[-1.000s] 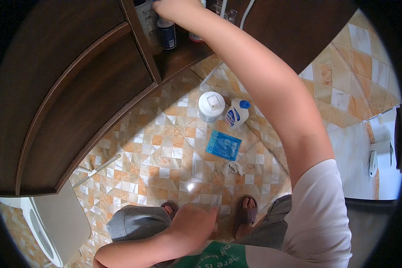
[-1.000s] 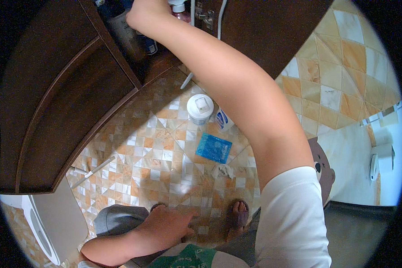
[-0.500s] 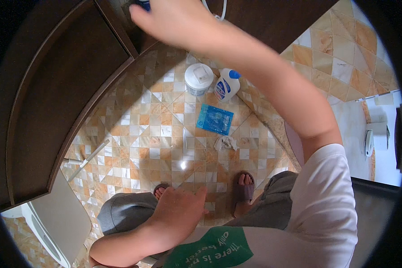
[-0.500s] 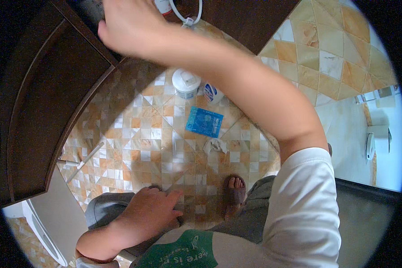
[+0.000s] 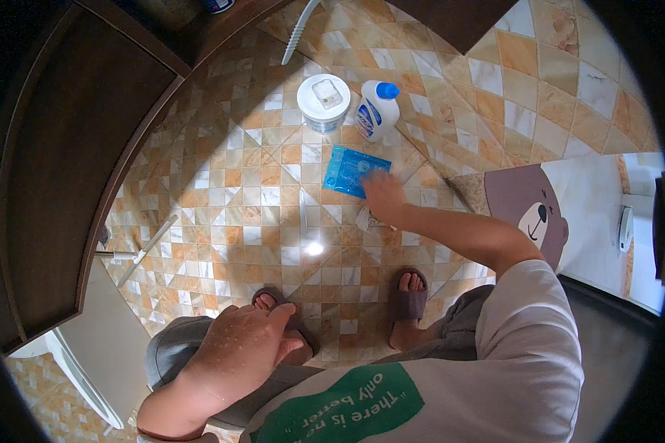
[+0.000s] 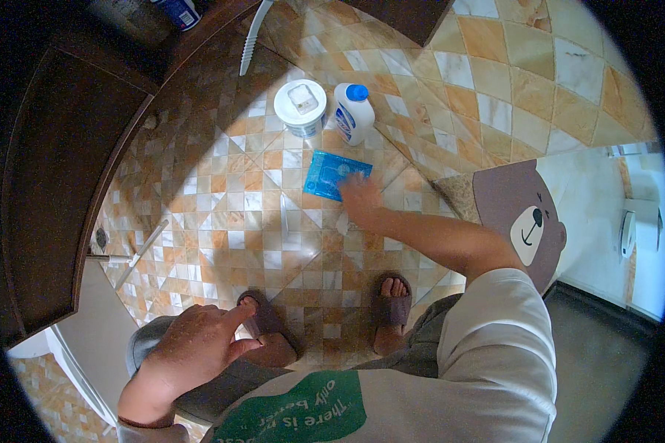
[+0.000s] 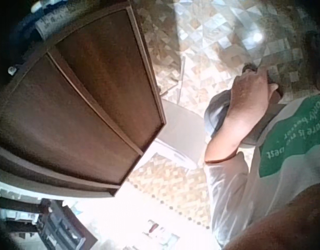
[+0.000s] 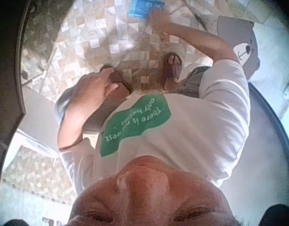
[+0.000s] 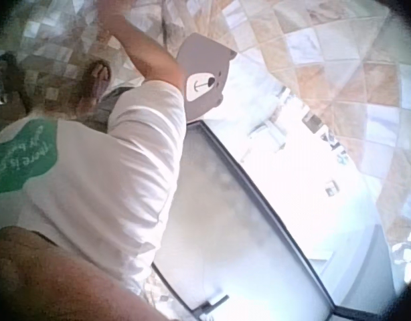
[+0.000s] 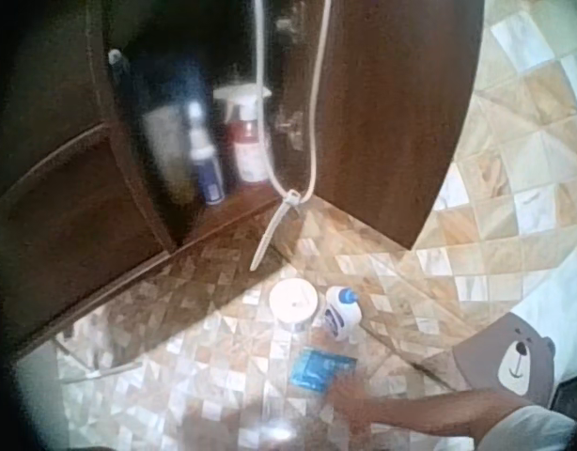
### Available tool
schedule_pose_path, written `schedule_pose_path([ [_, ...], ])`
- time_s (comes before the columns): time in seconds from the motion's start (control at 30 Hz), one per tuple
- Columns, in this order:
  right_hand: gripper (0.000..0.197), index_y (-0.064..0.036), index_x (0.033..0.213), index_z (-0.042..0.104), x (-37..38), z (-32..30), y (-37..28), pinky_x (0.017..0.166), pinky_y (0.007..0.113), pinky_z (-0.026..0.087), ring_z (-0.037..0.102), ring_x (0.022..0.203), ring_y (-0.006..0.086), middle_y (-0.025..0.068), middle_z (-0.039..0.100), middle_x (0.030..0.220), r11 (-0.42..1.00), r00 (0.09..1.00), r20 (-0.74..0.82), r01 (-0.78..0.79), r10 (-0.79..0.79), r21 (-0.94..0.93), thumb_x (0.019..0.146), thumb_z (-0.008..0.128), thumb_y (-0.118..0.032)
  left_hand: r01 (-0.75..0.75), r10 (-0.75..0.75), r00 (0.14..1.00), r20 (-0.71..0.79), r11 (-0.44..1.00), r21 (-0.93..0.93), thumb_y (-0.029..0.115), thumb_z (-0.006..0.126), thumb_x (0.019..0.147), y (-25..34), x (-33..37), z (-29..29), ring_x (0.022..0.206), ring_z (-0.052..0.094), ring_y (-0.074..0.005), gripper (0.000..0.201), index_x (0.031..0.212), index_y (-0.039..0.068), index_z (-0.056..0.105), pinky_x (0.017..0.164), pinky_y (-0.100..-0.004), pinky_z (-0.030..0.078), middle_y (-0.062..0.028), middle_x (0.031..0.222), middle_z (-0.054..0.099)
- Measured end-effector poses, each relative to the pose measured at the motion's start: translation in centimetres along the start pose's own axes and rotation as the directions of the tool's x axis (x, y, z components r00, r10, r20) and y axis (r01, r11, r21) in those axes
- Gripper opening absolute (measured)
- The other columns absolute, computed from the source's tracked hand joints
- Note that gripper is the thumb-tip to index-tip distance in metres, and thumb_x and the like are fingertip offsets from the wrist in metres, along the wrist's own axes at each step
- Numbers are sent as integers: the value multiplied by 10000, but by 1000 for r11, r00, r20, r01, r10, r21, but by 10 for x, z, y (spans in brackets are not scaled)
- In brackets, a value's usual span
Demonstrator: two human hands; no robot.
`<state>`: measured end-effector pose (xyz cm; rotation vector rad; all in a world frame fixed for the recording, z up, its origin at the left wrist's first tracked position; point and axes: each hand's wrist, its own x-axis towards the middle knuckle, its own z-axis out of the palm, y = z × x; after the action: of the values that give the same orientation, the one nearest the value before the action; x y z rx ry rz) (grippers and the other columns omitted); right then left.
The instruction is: The person cleans a bathroom cabinet and floor using a cloth and various cleaning products, then washes hands at the sink. They later sit on a stool in the living room to handle a white device and return to the bathroom to wipe a hairdryer with a cloth.
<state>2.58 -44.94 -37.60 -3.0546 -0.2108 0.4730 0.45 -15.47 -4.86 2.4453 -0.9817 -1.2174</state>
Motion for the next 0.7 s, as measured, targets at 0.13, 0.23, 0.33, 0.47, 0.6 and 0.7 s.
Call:
schedule_pose_path([
  [0.13, 441, -44, 1147, 577, 31, -1, 11, 932, 457, 423, 518, 1122, 306, 152, 529, 1253, 936, 931, -127, -327, 343, 132, 776, 683, -258, -20, 20, 1000, -17, 1000, 23, 310, 636, 869, 2, 7, -1, 724, 624, -371, 421, 1137, 1, 536, 683, -460, 473, -175, 703, 633],
  [0.23, 426, -44, 1136, 591, 39, -5, 21, 941, 460, 417, 526, 1121, 307, 144, 572, 1201, 957, 957, -37, -288, 288, -5, 784, 678, -267, -7, 7, 1000, 17, 1000, 13, 318, 636, 867, 4, 11, 0, 732, 629, -371, 445, 1160, -3, 538, 680, -450, 480, -183, 722, 636],
  [0.33, 450, -57, 1057, 603, 34, -19, 24, 868, 449, 453, 548, 1065, 305, 132, 597, 1068, 952, 956, 95, -288, 278, 105, 695, 778, -259, -1, 1, 1000, 12, 999, 32, 316, 629, 871, 4, 13, 1, 751, 637, -371, 438, 1157, -4, 546, 679, -449, 492, -181, 721, 638],
  [0.47, 266, -43, 942, 602, 16, -86, 10, 794, 427, 491, 599, 929, 322, 160, 602, 971, 853, 994, 90, -96, 57, 513, 747, 724, -176, -24, 23, 998, 57, 999, 30, 315, 618, 875, 1, 15, 0, 777, 642, -378, 435, 1172, 3, 555, 695, -459, 510, -205, 831, 648],
  [0.6, 221, -34, 949, 519, -13, -194, -23, 691, 424, 479, 592, 818, 328, 163, 584, 916, 716, 938, -338, 290, -81, 635, 809, 675, -101, -60, 58, 997, 58, 998, 36, 347, 603, 880, -3, 17, -3, 792, 640, -394, 467, 1198, 9, 546, 706, -465, 510, -207, 866, 653],
  [0.7, 247, -27, 967, 464, -23, -261, -40, 604, 420, 448, 563, 684, 325, 162, 569, 844, 679, 784, -621, 458, -4, 574, 847, 661, -116, -62, 59, 995, 82, 998, 31, 360, 590, 888, -3, 17, -3, 798, 640, -395, 474, 1201, 9, 537, 713, -475, 506, -206, 840, 654],
])
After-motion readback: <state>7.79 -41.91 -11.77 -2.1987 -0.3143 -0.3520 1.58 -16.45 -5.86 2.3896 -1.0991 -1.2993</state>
